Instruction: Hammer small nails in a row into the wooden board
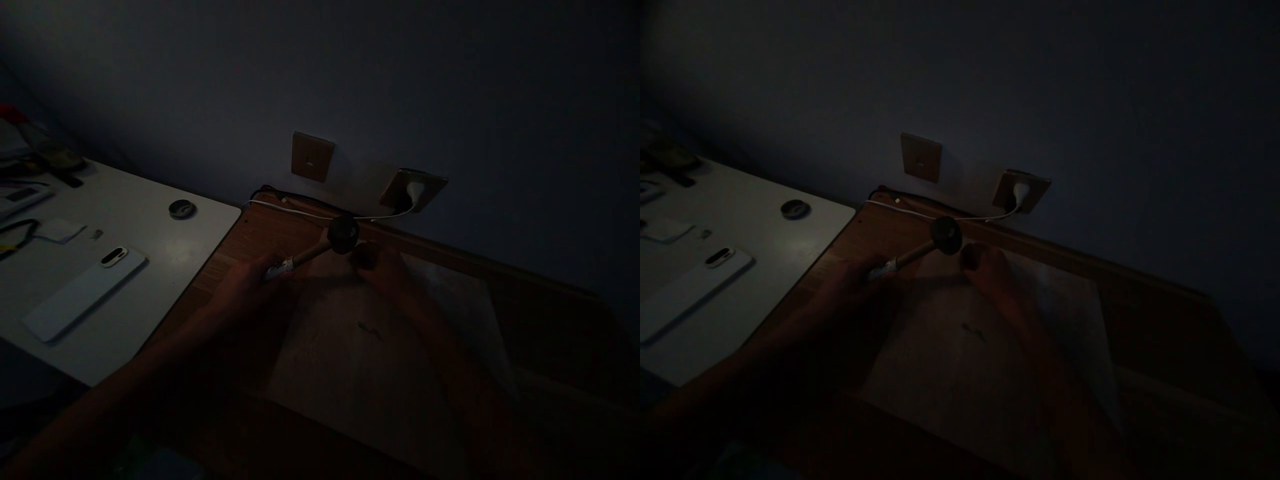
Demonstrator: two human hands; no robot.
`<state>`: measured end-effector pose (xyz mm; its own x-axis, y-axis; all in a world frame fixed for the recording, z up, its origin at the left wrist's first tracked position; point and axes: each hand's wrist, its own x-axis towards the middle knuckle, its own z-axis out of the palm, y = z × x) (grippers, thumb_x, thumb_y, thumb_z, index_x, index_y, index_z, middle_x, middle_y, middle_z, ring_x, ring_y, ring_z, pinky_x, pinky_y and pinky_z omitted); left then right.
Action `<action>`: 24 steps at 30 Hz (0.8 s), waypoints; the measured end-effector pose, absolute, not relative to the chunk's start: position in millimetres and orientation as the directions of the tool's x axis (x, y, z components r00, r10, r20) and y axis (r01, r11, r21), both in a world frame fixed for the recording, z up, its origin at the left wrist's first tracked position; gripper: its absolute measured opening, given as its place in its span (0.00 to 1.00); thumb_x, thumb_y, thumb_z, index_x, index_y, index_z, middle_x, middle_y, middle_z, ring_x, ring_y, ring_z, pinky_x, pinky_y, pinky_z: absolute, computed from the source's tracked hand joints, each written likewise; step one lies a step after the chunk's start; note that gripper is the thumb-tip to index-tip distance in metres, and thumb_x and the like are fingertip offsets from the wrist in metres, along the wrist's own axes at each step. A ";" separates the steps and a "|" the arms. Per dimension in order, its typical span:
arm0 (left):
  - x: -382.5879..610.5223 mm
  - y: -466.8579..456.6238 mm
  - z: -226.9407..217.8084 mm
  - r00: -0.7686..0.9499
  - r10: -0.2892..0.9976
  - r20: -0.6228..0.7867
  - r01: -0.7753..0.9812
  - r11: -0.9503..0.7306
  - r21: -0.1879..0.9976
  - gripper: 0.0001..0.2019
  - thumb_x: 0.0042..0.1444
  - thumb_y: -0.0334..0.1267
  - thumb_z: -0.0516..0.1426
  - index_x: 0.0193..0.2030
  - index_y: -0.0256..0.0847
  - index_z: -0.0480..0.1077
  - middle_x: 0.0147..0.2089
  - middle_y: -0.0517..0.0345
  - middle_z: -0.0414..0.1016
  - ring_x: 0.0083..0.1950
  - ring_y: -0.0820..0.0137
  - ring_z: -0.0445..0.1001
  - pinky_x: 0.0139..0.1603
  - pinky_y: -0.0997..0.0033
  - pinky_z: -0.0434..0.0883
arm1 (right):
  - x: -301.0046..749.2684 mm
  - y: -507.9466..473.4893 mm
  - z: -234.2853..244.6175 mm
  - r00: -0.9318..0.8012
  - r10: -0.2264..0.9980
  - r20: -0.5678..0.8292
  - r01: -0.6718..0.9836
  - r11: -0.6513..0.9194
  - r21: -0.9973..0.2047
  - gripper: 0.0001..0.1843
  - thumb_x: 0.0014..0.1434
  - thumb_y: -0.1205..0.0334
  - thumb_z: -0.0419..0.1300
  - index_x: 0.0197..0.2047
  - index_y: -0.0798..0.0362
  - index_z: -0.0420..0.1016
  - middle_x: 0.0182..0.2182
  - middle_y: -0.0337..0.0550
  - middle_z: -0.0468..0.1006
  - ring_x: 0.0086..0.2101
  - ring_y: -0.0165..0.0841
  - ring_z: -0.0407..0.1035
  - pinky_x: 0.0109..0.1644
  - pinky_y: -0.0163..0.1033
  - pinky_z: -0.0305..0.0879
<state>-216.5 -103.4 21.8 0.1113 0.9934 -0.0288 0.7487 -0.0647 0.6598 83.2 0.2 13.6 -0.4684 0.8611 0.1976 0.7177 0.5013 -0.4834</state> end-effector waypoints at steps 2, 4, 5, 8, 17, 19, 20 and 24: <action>-216.8 -102.7 22.1 0.112 0.993 -0.028 0.738 -0.064 0.672 0.22 0.68 0.58 0.54 0.48 0.41 0.78 0.37 0.56 0.81 0.33 0.67 0.76 0.31 0.72 0.62 | 83.3 1.7 14.1 -0.493 0.850 0.186 0.718 0.518 -0.465 0.06 0.57 0.68 0.64 0.35 0.49 0.82 0.39 0.48 0.86 0.40 0.45 0.80 0.49 0.49 0.75; -217.1 -101.9 22.5 0.105 0.994 -0.030 0.720 -0.055 0.692 0.23 0.67 0.59 0.54 0.46 0.40 0.78 0.36 0.56 0.81 0.33 0.67 0.75 0.31 0.72 0.62 | 81.8 2.1 14.0 -0.502 0.845 0.183 0.714 0.524 -0.463 0.08 0.58 0.69 0.63 0.36 0.49 0.84 0.39 0.49 0.86 0.41 0.45 0.81 0.51 0.50 0.75; -217.2 -101.4 22.7 0.097 0.995 -0.031 0.712 -0.047 0.700 0.24 0.67 0.59 0.54 0.46 0.40 0.78 0.36 0.56 0.81 0.33 0.67 0.75 0.31 0.72 0.63 | 80.8 1.7 13.6 -0.508 0.842 0.182 0.712 0.529 -0.462 0.09 0.58 0.70 0.63 0.37 0.48 0.84 0.41 0.49 0.86 0.43 0.46 0.81 0.52 0.50 0.75; -217.5 -100.3 22.8 0.059 0.998 -0.037 0.707 -0.016 0.708 0.25 0.66 0.59 0.54 0.48 0.38 0.78 0.38 0.54 0.81 0.35 0.65 0.76 0.33 0.71 0.65 | 77.8 -1.2 10.6 -0.471 0.860 0.196 0.708 0.501 -0.497 0.14 0.57 0.71 0.63 0.42 0.47 0.86 0.45 0.48 0.88 0.48 0.47 0.81 0.58 0.52 0.74; -210.7 -104.8 27.3 0.115 0.992 -0.043 0.722 -0.054 0.690 0.21 0.66 0.55 0.55 0.47 0.39 0.78 0.36 0.57 0.81 0.32 0.68 0.75 0.32 0.72 0.63 | 75.4 -6.9 2.7 -0.280 0.922 0.266 0.683 0.386 -0.620 0.22 0.57 0.67 0.64 0.55 0.48 0.81 0.33 0.42 0.86 0.34 0.42 0.81 0.44 0.47 0.77; -204.8 -105.9 29.7 0.129 0.990 -0.050 0.722 -0.059 0.689 0.22 0.67 0.56 0.54 0.46 0.39 0.78 0.34 0.58 0.80 0.30 0.69 0.74 0.30 0.73 0.62 | 73.6 -7.4 1.5 -0.256 0.928 0.269 0.672 0.371 -0.641 0.24 0.57 0.67 0.65 0.57 0.50 0.79 0.31 0.41 0.85 0.33 0.41 0.80 0.43 0.46 0.76; -201.8 -105.9 30.6 0.133 0.990 -0.053 0.729 -0.061 0.682 0.23 0.67 0.57 0.53 0.46 0.39 0.78 0.33 0.58 0.79 0.29 0.69 0.73 0.29 0.73 0.62 | 73.3 -8.0 1.3 -0.246 0.932 0.266 0.667 0.362 -0.651 0.24 0.58 0.66 0.65 0.58 0.50 0.79 0.32 0.42 0.85 0.34 0.42 0.81 0.43 0.46 0.76; -194.9 -102.9 31.7 0.133 0.990 -0.051 0.796 -0.076 0.600 0.22 0.67 0.58 0.54 0.48 0.41 0.78 0.33 0.57 0.80 0.30 0.67 0.75 0.29 0.72 0.60 | 83.4 -13.4 5.8 -0.233 0.931 0.281 0.673 0.363 -0.645 0.28 0.56 0.64 0.69 0.60 0.50 0.78 0.46 0.50 0.87 0.44 0.47 0.82 0.49 0.51 0.77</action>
